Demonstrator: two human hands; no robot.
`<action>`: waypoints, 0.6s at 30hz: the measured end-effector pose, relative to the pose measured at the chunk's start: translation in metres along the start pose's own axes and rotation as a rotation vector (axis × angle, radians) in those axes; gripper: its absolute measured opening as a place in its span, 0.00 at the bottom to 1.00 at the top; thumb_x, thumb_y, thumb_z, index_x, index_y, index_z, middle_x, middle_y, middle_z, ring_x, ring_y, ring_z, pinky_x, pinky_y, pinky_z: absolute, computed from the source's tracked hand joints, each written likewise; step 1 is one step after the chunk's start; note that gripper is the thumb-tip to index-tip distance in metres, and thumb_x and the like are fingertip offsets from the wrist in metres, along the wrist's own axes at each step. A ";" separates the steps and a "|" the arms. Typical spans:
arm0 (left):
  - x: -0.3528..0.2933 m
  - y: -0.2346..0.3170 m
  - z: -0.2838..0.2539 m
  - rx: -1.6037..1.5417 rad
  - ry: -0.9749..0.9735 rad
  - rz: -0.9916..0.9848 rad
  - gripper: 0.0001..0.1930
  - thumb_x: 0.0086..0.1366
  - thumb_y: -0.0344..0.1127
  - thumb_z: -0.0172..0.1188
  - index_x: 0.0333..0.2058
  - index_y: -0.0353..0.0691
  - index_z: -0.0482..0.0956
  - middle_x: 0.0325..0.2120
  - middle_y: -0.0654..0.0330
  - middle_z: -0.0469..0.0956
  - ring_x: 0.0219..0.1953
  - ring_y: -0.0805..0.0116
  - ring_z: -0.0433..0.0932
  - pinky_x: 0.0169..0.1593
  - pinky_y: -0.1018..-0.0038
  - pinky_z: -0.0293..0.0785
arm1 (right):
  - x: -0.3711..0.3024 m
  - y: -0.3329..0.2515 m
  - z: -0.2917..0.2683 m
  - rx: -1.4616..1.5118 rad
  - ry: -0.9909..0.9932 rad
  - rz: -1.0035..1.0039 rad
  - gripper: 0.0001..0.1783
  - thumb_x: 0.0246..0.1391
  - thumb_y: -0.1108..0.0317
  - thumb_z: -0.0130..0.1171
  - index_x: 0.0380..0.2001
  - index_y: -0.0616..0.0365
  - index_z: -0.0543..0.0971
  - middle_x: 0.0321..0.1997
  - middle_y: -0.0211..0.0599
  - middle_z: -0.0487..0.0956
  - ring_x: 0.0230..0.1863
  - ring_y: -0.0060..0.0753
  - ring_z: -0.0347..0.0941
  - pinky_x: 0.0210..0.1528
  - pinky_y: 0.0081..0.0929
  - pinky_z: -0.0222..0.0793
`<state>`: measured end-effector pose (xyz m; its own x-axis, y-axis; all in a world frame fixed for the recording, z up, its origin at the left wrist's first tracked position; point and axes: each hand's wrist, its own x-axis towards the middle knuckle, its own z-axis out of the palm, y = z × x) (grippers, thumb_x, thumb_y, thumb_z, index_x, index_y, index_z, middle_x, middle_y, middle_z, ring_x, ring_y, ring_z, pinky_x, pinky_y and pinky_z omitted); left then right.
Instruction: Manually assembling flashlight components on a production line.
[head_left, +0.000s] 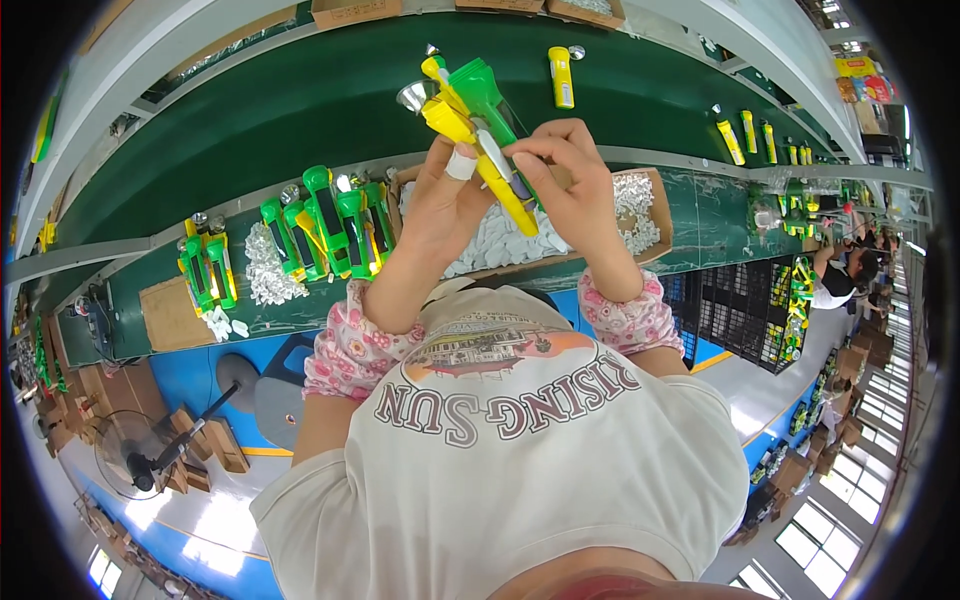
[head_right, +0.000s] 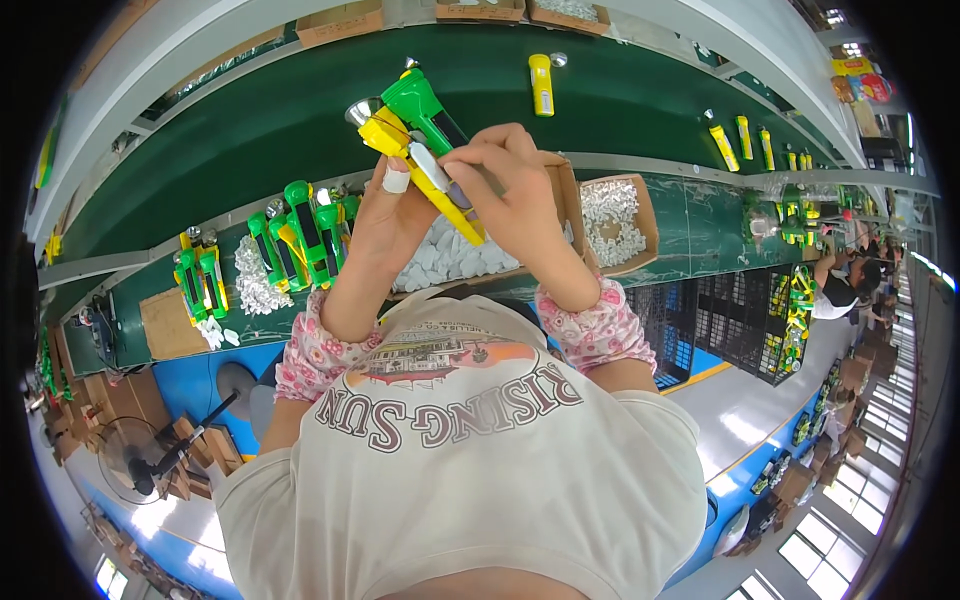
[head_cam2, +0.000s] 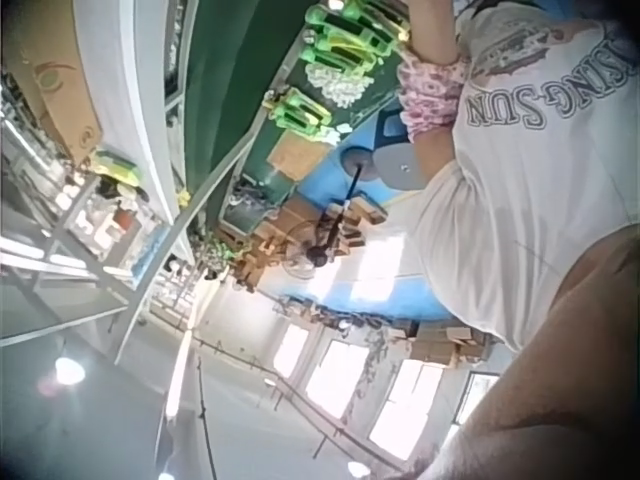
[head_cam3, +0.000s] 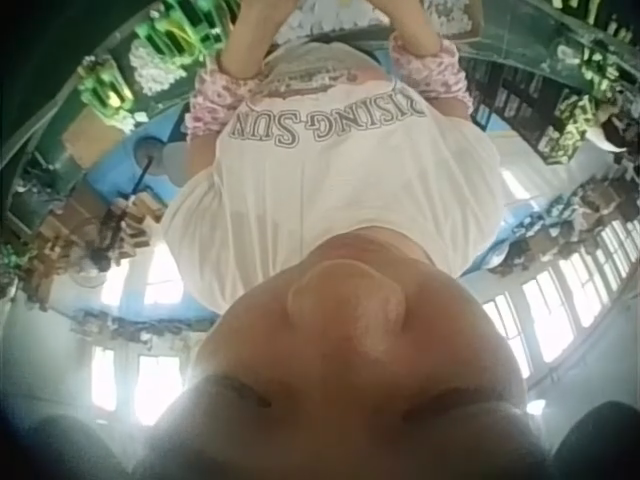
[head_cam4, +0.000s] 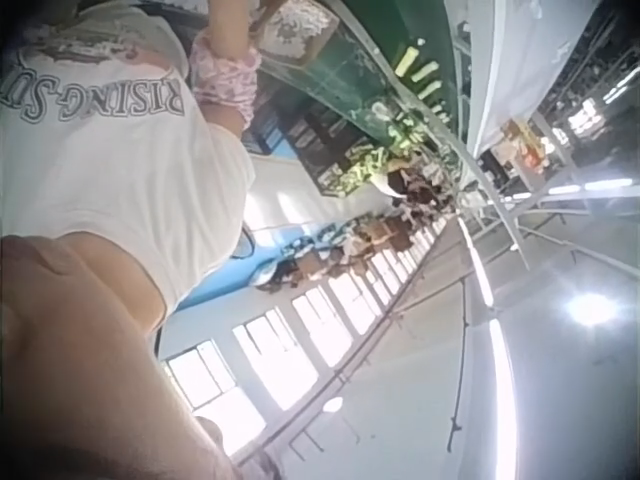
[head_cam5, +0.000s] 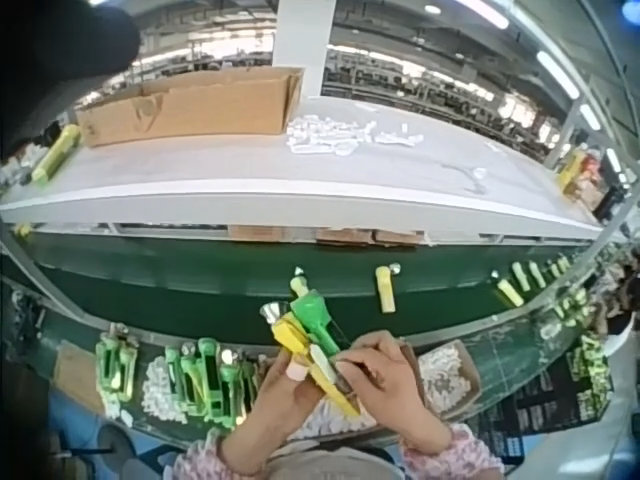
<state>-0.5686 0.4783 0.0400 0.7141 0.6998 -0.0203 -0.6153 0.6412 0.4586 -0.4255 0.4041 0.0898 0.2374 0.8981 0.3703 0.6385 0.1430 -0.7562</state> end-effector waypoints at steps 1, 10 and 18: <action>-0.003 -0.001 0.001 -0.002 0.006 -0.001 0.19 0.68 0.45 0.55 0.53 0.47 0.65 0.48 0.64 0.69 0.51 0.68 0.69 0.54 0.62 0.68 | -0.001 -0.001 -0.001 0.020 -0.003 0.007 0.08 0.53 0.74 0.62 0.38 0.57 0.83 0.39 0.34 0.70 0.40 0.27 0.70 0.42 0.24 0.67; 0.000 -0.002 -0.012 -0.070 0.052 -0.026 0.18 0.68 0.44 0.56 0.51 0.46 0.67 0.48 0.64 0.70 0.51 0.68 0.71 0.54 0.64 0.70 | 0.007 -0.007 0.010 -0.098 -0.033 0.035 0.13 0.45 0.70 0.70 0.37 0.57 0.82 0.40 0.34 0.70 0.41 0.29 0.69 0.39 0.24 0.67; 0.023 -0.001 -0.018 -0.072 -0.091 -0.057 0.30 0.68 0.48 0.52 0.64 0.46 0.57 0.61 0.56 0.63 0.62 0.59 0.64 0.65 0.56 0.58 | 0.024 -0.009 -0.013 0.500 -0.002 0.101 0.08 0.52 0.67 0.66 0.29 0.57 0.77 0.32 0.31 0.75 0.35 0.26 0.72 0.40 0.26 0.69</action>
<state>-0.5572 0.4994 0.0234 0.7738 0.6323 0.0382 -0.5931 0.7021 0.3940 -0.4156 0.4191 0.1128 0.2778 0.9185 0.2812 0.1834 0.2366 -0.9541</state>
